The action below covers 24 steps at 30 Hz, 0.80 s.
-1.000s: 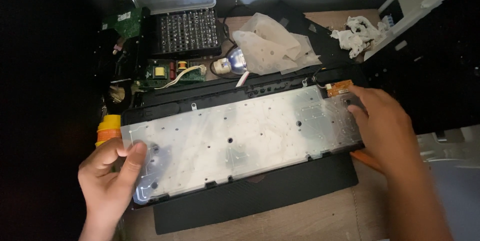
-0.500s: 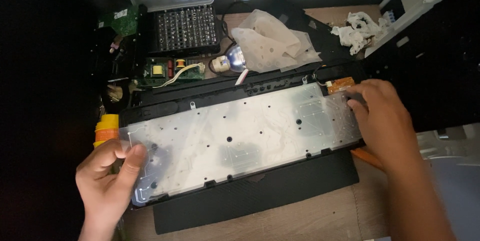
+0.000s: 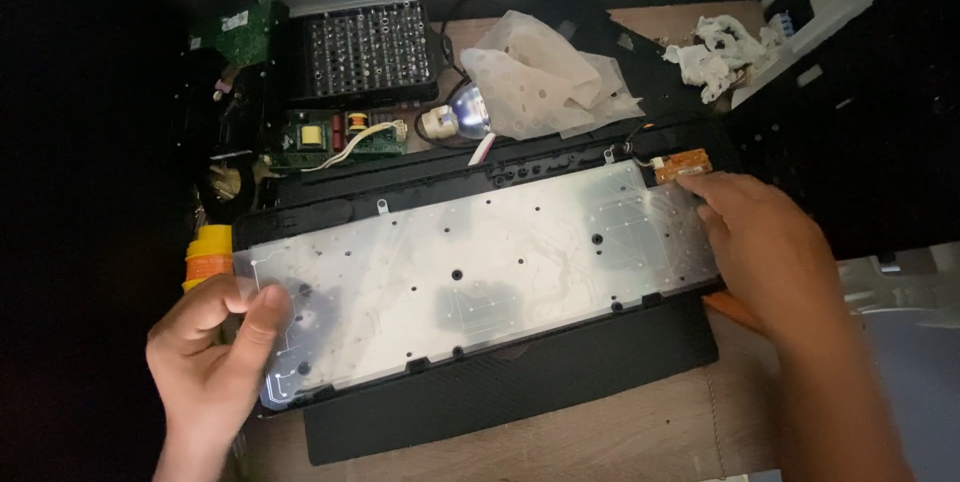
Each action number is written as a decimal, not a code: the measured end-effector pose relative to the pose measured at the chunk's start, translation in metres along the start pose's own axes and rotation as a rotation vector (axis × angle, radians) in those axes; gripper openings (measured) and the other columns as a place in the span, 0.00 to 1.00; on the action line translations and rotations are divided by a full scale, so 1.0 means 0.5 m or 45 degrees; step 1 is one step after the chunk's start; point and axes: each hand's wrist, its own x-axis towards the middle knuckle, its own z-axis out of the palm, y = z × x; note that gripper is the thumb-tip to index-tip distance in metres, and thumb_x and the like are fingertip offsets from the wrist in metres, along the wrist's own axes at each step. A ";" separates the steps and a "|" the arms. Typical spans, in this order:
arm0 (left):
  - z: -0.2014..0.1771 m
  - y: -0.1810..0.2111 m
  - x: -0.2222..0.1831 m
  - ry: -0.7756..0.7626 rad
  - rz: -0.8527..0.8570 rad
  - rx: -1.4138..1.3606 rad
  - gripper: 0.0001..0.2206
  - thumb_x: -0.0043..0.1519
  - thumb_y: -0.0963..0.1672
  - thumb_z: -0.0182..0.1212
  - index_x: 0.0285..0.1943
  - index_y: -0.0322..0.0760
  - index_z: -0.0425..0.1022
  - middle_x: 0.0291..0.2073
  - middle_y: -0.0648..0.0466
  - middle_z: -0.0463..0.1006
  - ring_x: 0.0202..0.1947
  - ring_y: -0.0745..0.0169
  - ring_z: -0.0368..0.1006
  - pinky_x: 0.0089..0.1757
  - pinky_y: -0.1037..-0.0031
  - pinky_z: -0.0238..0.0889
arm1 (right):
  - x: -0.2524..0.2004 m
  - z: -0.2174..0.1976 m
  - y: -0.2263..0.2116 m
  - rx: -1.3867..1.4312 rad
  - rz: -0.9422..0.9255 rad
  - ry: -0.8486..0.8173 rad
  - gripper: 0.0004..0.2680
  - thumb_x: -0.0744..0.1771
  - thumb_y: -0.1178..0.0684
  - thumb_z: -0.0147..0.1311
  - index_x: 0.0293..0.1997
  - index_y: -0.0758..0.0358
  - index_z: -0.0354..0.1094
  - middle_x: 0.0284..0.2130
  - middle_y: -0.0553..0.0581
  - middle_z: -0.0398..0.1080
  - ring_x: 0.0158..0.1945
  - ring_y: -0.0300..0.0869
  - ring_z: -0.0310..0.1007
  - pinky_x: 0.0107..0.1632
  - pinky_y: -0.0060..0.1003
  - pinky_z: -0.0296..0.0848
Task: Aligning and reassembling the internal components of a keyboard, specifically the membrane and metal backplate into the housing.
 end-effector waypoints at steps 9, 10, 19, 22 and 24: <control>-0.002 -0.005 -0.002 0.004 -0.029 0.007 0.14 0.67 0.43 0.63 0.27 0.38 0.69 0.22 0.60 0.70 0.26 0.73 0.63 0.35 0.79 0.58 | 0.001 0.011 -0.001 -0.158 -0.009 -0.038 0.17 0.69 0.58 0.41 0.65 0.49 0.68 0.64 0.50 0.68 0.62 0.53 0.67 0.54 0.57 0.70; -0.002 0.002 0.000 -0.010 -0.017 0.005 0.14 0.67 0.43 0.62 0.26 0.38 0.70 0.21 0.60 0.70 0.25 0.73 0.63 0.34 0.80 0.57 | 0.003 0.010 -0.005 -0.129 0.035 -0.047 0.17 0.69 0.58 0.40 0.64 0.50 0.69 0.63 0.53 0.68 0.61 0.53 0.66 0.55 0.57 0.70; -0.008 -0.004 -0.035 0.133 0.117 -0.115 0.08 0.70 0.41 0.57 0.53 0.30 0.74 0.43 0.46 0.81 0.43 0.62 0.79 0.48 0.78 0.71 | 0.003 -0.029 -0.031 0.050 0.297 -0.075 0.21 0.70 0.51 0.44 0.75 0.53 0.53 0.65 0.61 0.65 0.62 0.59 0.66 0.59 0.58 0.66; -0.009 -0.003 -0.039 0.135 0.053 -0.220 0.09 0.70 0.42 0.55 0.55 0.30 0.73 0.42 0.45 0.81 0.40 0.62 0.81 0.44 0.80 0.75 | 0.004 -0.022 -0.021 0.063 0.290 -0.086 0.22 0.69 0.51 0.45 0.76 0.52 0.52 0.66 0.58 0.64 0.64 0.57 0.65 0.60 0.57 0.65; -0.012 -0.011 -0.040 0.144 0.014 -0.273 0.09 0.70 0.42 0.55 0.55 0.30 0.73 0.41 0.45 0.81 0.39 0.61 0.82 0.44 0.80 0.77 | 0.002 -0.019 -0.015 0.069 0.229 -0.053 0.22 0.69 0.52 0.45 0.75 0.55 0.54 0.65 0.60 0.65 0.64 0.57 0.65 0.61 0.56 0.65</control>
